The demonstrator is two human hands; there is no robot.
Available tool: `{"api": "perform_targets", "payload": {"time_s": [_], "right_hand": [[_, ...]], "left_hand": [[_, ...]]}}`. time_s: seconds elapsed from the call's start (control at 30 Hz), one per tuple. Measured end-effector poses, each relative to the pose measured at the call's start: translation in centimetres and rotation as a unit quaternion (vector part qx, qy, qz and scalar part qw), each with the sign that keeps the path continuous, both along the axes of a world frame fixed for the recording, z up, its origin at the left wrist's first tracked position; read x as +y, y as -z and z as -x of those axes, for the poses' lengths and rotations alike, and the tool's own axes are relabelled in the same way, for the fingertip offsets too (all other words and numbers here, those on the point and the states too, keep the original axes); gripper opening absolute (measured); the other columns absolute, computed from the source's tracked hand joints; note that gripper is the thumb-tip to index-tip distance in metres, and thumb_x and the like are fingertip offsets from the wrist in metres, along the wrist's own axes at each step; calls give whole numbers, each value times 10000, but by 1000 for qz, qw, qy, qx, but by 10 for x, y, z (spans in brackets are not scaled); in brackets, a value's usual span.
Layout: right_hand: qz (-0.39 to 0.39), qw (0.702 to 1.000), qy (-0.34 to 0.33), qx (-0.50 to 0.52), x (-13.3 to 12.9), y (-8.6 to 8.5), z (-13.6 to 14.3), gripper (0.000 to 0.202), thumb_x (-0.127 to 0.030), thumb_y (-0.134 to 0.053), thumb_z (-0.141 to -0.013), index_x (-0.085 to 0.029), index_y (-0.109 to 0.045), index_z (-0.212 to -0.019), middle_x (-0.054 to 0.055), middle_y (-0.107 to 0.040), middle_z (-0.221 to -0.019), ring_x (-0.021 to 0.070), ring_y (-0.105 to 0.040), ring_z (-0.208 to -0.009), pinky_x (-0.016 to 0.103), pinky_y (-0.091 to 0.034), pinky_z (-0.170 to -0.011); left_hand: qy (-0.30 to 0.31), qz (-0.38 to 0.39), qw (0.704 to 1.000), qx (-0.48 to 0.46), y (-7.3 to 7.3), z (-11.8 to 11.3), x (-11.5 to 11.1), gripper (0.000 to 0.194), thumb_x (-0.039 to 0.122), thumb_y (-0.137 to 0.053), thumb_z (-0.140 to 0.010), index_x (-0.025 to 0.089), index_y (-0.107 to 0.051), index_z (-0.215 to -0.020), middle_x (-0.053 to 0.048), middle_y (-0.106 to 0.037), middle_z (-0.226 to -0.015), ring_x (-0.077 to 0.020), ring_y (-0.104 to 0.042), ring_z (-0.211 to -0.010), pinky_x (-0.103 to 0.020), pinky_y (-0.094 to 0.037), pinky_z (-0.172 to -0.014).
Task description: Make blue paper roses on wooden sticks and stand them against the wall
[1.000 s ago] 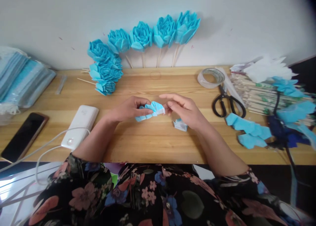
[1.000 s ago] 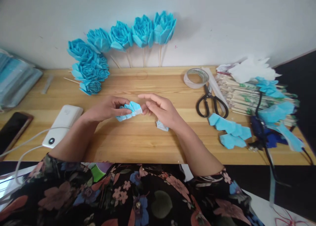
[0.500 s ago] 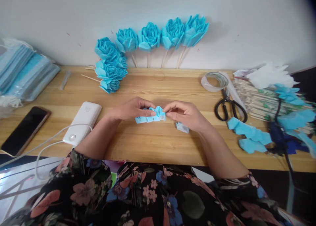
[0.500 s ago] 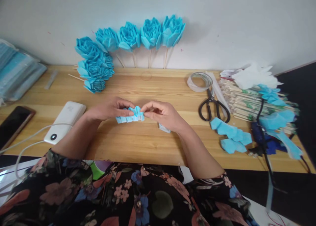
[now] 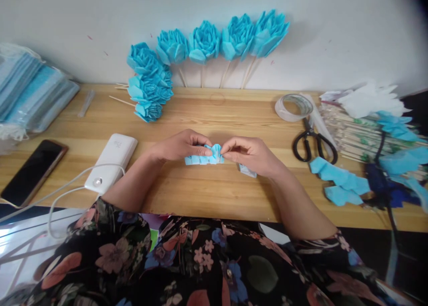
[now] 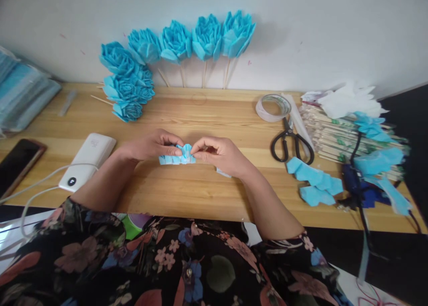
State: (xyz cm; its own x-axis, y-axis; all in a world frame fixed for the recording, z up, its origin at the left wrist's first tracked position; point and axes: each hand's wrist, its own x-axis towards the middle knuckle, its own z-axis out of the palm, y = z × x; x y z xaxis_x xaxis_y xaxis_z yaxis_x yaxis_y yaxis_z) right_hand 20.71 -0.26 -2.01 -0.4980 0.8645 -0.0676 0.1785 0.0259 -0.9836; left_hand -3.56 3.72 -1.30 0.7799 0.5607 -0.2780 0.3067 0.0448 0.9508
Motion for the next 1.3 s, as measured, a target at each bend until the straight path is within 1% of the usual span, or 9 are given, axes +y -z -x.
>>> {"api": "perform_targets", "payload": {"time_s": [0.2, 0.33, 0.47, 0.63, 0.9, 1.0, 1.1, 1.23, 1.3], "right_hand": [[-9, 1000, -9, 0, 0, 3, 1, 169, -358, -720, -822, -196, -701, -868, 13, -717, -833, 130, -622, -732, 281, -494, -696], [-15, 1000, -9, 12, 1, 7, 1, 192, -343, -722, -830, -194, -663, -936, 6, -707, -822, 124, -620, -710, 269, -486, -665], [-24, 999, -16, 16, 0, 9, 1, 207, -308, -695, -860, -203, -635, -1028, 10, -712, -862, 126, -635, -742, 267, -485, -677], [-48, 999, 1, -26, -2, 5, 4, 219, -269, -671, -846, -200, -629, -1050, 3, -693, -832, 121, -605, -696, 263, -461, -639], [-80, 996, 6, -48, -3, 4, 5, 240, -261, -655, -850, -202, -642, -1082, -11, -674, -811, 113, -570, -673, 254, -435, -627], [-91, 995, 4, -49, -2, 5, 3, 266, -270, -605, -905, -215, -646, -1162, -30, -638, -771, 107, -549, -658, 249, -418, -621], [-89, 994, 11, -56, -2, 5, 1, 310, -292, -548, -955, -227, -634, -1245, -40, -595, -729, 106, -526, -633, 244, -394, -586], [-87, 995, 2, -46, -3, 3, 3, 393, -260, -619, -897, -219, -598, -1287, -9, -646, -869, 112, -567, -694, 254, -431, -623], [-98, 994, -4, -49, -3, 4, 5, 433, -237, -645, -869, -221, -584, -1297, -8, -645, -882, 119, -581, -716, 264, -450, -655]], "left_hand": [[4, 24, 1000, -6, 2, -1, -1, 345, 475, -719, -839, 135, -730, -894, -16, -661, -732, -92, -540, -629, -186, -406, -574], [-4, 20, 1000, -5, 3, -1, -1, 361, 494, -736, -816, 140, -728, -882, -11, -661, -736, -94, -543, -639, -193, -418, -590], [-1, 5, 1000, 22, 1, -2, -2, 366, 497, -727, -811, 140, -726, -889, -6, -654, -728, -96, -546, -635, -197, -413, -586], [-8, 3, 998, 60, -1, -5, -4, 371, 488, -732, -787, 135, -714, -899, 0, -628, -711, -97, -534, -615, -192, -399, -552], [-20, -84, 993, 84, -6, -13, -9, 329, 461, -669, -826, 140, -716, -883, 21, -585, -684, -88, -479, -613, -193, -358, -554], [-45, -104, 991, 78, -6, -15, -10, 285, 421, -640, -839, 143, -701, -852, 34, -538, -656, -78, -441, -584, -191, -340, -535], [-62, -104, 990, 65, -7, -15, -11, 265, 403, -633, -837, 142, -683, -842, 35, -532, -652, -75, -437, -568, -189, -343, -522], [-76, -100, 990, 66, -8, -16, -12, 263, 404, -639, -838, 142, -663, -836, 38, -523, -632, -72, -432, -543, -188, -325, -495], [-82, -111, 988, 64, -8, -16, -12, 255, 393, -634, -841, 140, -661, -833, 40, -519, -631, -70, -429, -545, -188, -328, -500]]}}
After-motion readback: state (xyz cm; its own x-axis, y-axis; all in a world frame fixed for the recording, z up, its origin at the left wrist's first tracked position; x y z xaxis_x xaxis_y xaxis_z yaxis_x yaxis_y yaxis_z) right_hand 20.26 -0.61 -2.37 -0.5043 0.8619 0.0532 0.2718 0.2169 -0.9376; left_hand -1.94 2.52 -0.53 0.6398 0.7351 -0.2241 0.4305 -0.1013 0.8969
